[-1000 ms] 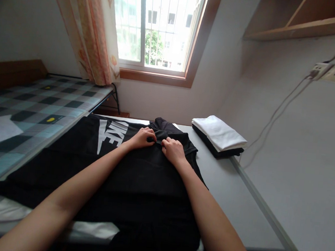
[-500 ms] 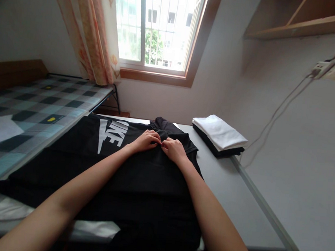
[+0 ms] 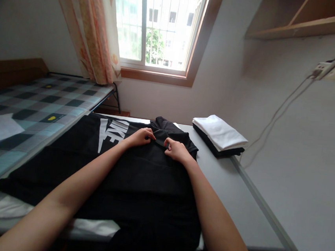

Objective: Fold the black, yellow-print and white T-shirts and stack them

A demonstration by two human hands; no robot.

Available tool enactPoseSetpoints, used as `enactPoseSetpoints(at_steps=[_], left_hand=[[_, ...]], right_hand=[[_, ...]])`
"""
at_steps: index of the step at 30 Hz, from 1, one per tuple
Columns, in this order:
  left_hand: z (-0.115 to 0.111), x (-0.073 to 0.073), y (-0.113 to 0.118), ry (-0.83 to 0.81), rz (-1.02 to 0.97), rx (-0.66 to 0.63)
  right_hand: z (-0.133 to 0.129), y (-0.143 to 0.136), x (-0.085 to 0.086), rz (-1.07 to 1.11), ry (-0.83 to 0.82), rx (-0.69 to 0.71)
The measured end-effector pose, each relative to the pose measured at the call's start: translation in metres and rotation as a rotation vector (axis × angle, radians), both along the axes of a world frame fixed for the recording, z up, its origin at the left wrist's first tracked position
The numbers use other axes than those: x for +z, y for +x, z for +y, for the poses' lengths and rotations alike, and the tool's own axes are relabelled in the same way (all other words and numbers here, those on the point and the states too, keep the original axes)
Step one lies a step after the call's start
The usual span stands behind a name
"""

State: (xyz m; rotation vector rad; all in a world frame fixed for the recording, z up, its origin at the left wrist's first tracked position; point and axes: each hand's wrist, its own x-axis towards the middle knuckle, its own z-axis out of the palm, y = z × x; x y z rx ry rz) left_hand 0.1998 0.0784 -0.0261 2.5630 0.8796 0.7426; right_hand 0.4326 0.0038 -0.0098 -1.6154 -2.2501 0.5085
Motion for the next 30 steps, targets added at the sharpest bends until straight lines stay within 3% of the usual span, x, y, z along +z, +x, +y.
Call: enactPoseSetpoints(at_steps=[6,16,23,30], left_hand=[[0.003,-0.004,0.001,0.04,-0.029,-0.004],[-0.002,0.001,-0.001,0.053,-0.012,0.069],[0.001,0.001,-0.009,-0.014,-0.032,0.077],[0.006,-0.006,-0.007,-0.045,-0.171,0.13]], right_hand=[[0.001,0.003,0.001,0.056,-0.007,-0.036],[-0.009,-0.005,0.01,-0.19,0.176,-0.056],[-0.012,0.005,0.027,-0.367,0.076,0.003],[-0.009,0.009,0.02,-0.446,0.022,-0.049]])
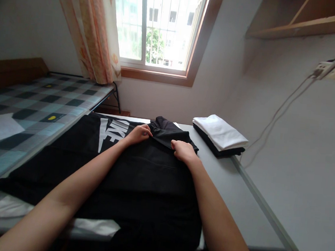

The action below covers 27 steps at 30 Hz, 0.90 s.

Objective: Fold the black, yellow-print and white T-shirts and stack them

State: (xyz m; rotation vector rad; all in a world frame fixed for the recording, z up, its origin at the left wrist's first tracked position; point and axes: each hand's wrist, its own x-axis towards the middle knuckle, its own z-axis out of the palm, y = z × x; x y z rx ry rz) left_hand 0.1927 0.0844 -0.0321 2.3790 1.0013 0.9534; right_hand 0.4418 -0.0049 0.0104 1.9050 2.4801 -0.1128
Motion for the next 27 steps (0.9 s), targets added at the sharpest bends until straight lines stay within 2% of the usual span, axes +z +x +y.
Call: enactPoseSetpoints(at_steps=[5,11,13,19,27], left_hand=[[-0.001,0.0,-0.003,-0.019,0.057,0.007],[-0.004,0.002,-0.005,-0.031,0.094,-0.012],[-0.005,0.003,-0.003,-0.03,0.093,-0.025],[-0.01,0.002,0.003,0.003,0.123,0.039],[-0.013,0.002,0.005,0.006,0.192,0.085]], right_hand=[[0.001,-0.003,-0.002,-0.009,0.022,0.048],[-0.001,0.0,0.007,0.106,-0.12,0.011],[-0.001,0.0,0.007,0.12,-0.115,-0.013],[0.003,-0.006,-0.003,0.029,0.056,-0.072],[0.008,-0.013,-0.024,0.156,0.402,0.112]])
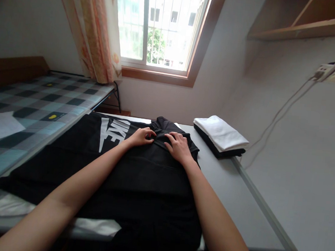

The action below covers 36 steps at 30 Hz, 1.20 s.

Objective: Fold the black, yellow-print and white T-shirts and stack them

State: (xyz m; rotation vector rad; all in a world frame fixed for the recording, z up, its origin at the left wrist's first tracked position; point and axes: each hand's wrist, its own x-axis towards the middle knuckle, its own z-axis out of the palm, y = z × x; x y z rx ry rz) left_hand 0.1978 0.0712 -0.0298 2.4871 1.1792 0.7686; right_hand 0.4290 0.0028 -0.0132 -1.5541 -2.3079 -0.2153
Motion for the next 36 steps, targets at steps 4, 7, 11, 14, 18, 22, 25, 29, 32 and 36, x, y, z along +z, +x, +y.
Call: enactPoseSetpoints(at_steps=[4,7,11,14,18,22,25,29,32,36], left_hand=[[-0.003,0.0,0.003,0.144,0.013,-0.001],[-0.005,-0.001,0.007,0.154,0.072,-0.106],[-0.007,-0.003,0.013,0.096,0.182,-0.156],[-0.007,-0.005,0.015,0.066,0.208,-0.107],[-0.007,-0.006,0.014,0.044,0.246,-0.06],[-0.008,-0.004,0.014,0.024,0.3,-0.016],[-0.008,-0.004,0.014,0.016,0.301,-0.019],[-0.007,-0.007,0.014,0.025,0.28,-0.004],[-0.008,-0.007,0.014,0.027,0.278,0.019],[-0.01,-0.005,0.016,0.025,0.303,0.055]], right_hand=[[0.001,-0.002,-0.009,-0.042,-0.038,0.038],[0.001,-0.002,-0.011,-0.103,-0.07,-0.009],[0.002,-0.002,-0.012,-0.155,-0.229,-0.116],[0.003,-0.002,-0.013,-0.144,-0.35,-0.183],[0.003,-0.002,-0.014,-0.129,-0.419,-0.233],[0.002,-0.003,-0.014,-0.124,-0.385,-0.274],[-0.001,-0.007,-0.012,-0.116,-0.239,-0.175],[-0.007,-0.015,-0.004,-0.078,-0.086,0.026],[-0.01,-0.021,0.001,-0.079,-0.075,0.037],[-0.014,-0.023,0.002,-0.097,-0.08,-0.049]])
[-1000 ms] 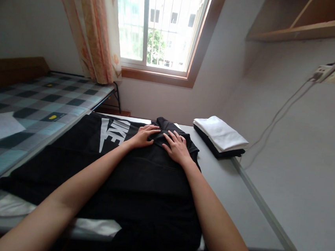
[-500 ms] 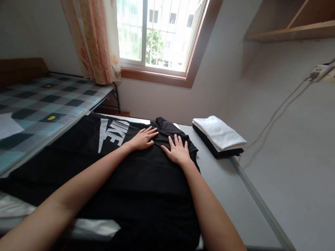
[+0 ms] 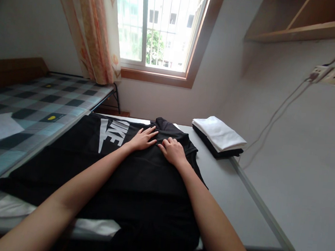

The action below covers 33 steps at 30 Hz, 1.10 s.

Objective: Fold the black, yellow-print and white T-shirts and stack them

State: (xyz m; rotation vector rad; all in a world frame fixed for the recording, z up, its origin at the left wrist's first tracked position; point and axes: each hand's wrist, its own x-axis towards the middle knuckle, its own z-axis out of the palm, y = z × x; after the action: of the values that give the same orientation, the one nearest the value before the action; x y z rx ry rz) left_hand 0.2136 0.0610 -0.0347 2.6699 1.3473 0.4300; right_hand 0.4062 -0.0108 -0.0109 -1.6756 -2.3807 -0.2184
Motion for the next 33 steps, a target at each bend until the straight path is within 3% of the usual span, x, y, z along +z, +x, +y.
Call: enactPoseSetpoints(at_steps=[8,14,21,25,29,33], left_hand=[[-0.001,0.0,0.001,0.009,0.064,0.06],[-0.002,0.002,0.001,-0.009,0.064,0.043],[-0.003,0.004,0.001,-0.035,0.066,0.063],[-0.003,0.005,0.001,-0.054,0.083,0.086],[-0.004,0.006,0.001,-0.052,0.089,0.094],[-0.003,0.007,0.001,-0.075,0.1,0.089]], right_hand=[[0.0,0.002,0.003,0.161,-0.073,0.009],[0.007,0.009,-0.006,0.137,0.12,-0.023],[0.018,0.022,-0.015,-0.015,-0.286,-0.3],[0.022,0.03,-0.015,0.013,-0.36,-0.394],[0.019,0.031,-0.014,0.021,-0.267,-0.36],[0.014,0.024,-0.013,-0.008,-0.111,-0.163]])
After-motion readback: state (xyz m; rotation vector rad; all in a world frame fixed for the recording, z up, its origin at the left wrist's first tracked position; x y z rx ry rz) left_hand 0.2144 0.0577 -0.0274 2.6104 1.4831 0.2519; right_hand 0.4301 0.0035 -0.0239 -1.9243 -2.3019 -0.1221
